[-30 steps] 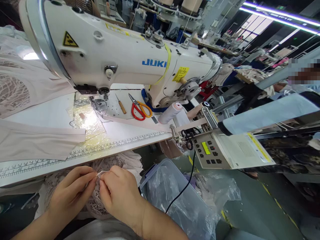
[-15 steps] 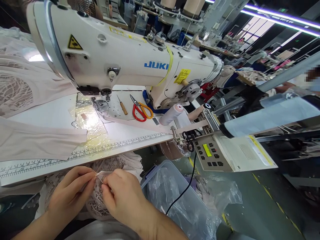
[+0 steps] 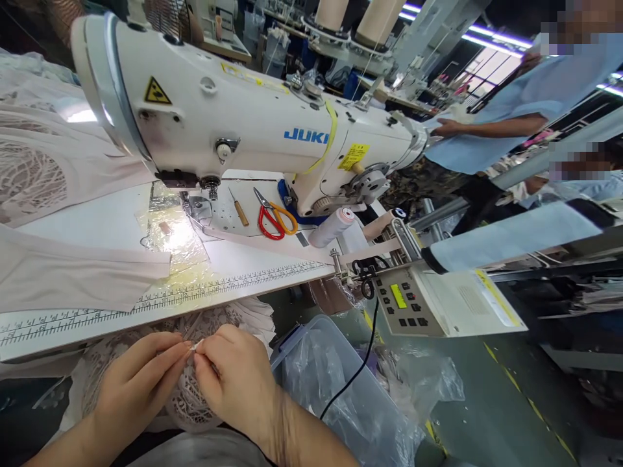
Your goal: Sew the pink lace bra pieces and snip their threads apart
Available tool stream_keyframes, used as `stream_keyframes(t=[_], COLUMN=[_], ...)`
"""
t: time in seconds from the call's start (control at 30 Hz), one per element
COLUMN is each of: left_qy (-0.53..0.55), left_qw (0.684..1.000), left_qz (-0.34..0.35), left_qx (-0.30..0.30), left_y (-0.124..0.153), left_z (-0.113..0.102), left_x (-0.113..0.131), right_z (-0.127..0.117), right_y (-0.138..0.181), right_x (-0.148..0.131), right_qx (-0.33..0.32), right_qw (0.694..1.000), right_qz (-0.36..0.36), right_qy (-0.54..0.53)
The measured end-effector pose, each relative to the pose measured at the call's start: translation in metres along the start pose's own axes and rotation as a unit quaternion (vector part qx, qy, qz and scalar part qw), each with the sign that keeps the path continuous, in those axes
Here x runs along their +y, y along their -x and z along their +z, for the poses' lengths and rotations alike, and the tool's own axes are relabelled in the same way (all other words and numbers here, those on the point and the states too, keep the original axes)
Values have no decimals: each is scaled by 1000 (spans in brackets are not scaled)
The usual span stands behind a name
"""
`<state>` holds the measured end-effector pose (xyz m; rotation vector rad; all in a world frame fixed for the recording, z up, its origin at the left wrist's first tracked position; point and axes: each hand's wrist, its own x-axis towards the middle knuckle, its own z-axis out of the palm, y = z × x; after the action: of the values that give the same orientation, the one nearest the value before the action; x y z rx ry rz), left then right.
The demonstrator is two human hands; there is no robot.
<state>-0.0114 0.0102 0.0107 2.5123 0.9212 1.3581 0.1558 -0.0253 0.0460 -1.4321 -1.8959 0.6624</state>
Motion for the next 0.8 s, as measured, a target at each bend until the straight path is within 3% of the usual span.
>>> stream_keyframes(t=[0.4, 0.8], left_qy=[39, 17], left_qw=[999, 999], left_qz=[19, 39], left_qx=[1, 8], left_y=[1, 1], left_z=[-1, -3], left_x=[1, 0], right_z=[10, 8], right_y=[3, 4], right_x=[3, 0], right_qx=[49, 35], right_qw=[998, 999], right_qz=[-15, -10], right_qy=[-26, -2])
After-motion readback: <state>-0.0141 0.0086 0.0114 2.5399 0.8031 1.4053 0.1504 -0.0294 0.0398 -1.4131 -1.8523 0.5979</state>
